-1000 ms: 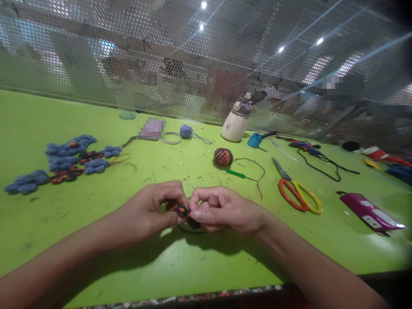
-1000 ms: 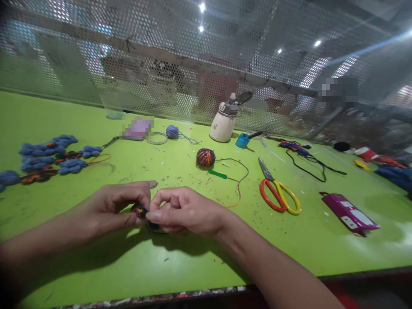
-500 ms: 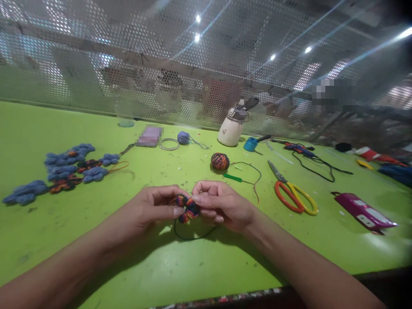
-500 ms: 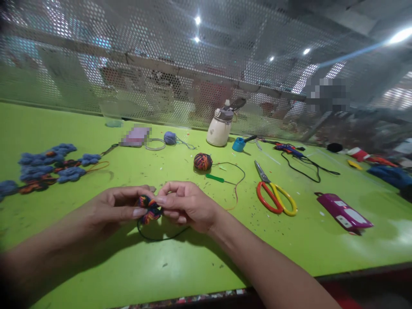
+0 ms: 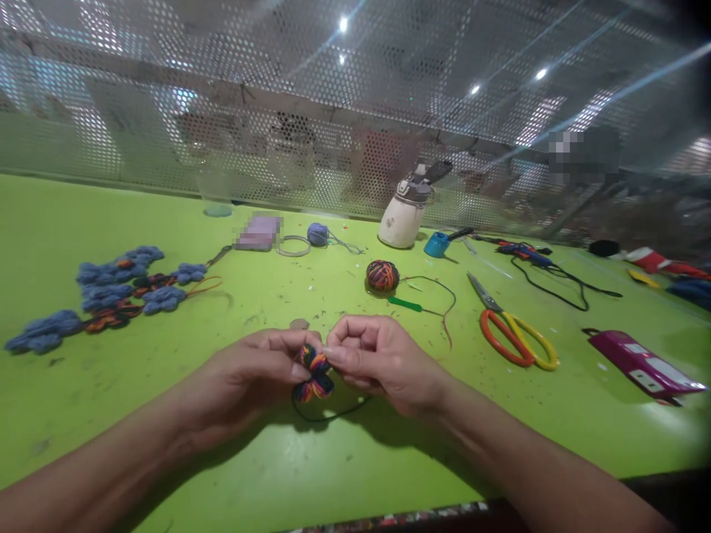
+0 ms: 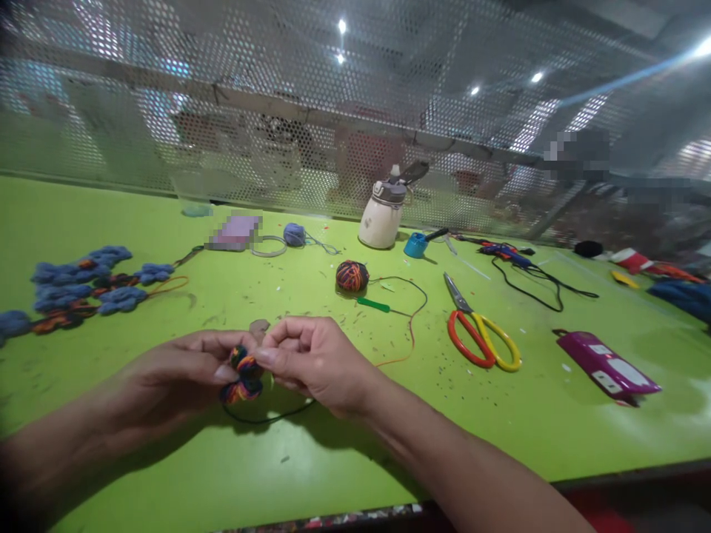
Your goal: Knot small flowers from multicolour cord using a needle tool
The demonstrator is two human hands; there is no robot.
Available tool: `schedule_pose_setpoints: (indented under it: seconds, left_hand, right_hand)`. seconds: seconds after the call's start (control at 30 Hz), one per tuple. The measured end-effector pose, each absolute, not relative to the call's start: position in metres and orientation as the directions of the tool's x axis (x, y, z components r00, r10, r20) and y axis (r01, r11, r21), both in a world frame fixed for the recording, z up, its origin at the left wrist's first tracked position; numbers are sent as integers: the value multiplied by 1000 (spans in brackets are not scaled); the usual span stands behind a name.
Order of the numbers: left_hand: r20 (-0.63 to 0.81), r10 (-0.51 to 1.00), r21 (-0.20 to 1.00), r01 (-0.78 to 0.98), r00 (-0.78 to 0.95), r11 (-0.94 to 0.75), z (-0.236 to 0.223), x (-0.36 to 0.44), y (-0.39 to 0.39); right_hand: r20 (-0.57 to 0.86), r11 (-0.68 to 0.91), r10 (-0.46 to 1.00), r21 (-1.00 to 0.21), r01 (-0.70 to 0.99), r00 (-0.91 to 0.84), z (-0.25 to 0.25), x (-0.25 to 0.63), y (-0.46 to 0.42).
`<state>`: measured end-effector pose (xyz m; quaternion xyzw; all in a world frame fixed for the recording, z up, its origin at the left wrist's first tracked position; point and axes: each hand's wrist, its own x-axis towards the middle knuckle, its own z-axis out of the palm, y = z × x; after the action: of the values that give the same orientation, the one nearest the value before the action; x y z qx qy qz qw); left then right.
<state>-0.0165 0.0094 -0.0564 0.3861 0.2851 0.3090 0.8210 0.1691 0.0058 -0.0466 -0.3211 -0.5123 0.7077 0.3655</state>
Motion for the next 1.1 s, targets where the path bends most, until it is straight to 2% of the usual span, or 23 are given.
schedule_pose_setpoints:
  seconds: [0.2,0.43,0.67,0.8,1.0,1.1]
  left_hand:
    - [-243,765,818,-299,597,492,-55,-13,14]
    - [-241,870,844,-349,429,406,-57,-9,18]
    - [-179,918,923,-262,355,282,-58,-11,21]
    - [-124,919,939,-256,375,231,-59,-10,23]
    - [-87,947,972,-183,309,150,-62,-13,24]
    - [-89,940,969,-189,328,157,-60,-13,23]
  right_hand:
    - [-116,-212,892,-961,-177,-437,-51,171,15]
    - [-101,-197,899,-962,-188,-427,-60,174,23]
    - [-116,-152,954,-982,-111,-276,-61,169,23]
    - [-142,-175,936,-981,-79,-322,-65,162,19]
    - [-80,-107,950,-991,-75,-303,-66,160,16]
    - [-80,-89,951,-996,-17,-299,-65,161,18]
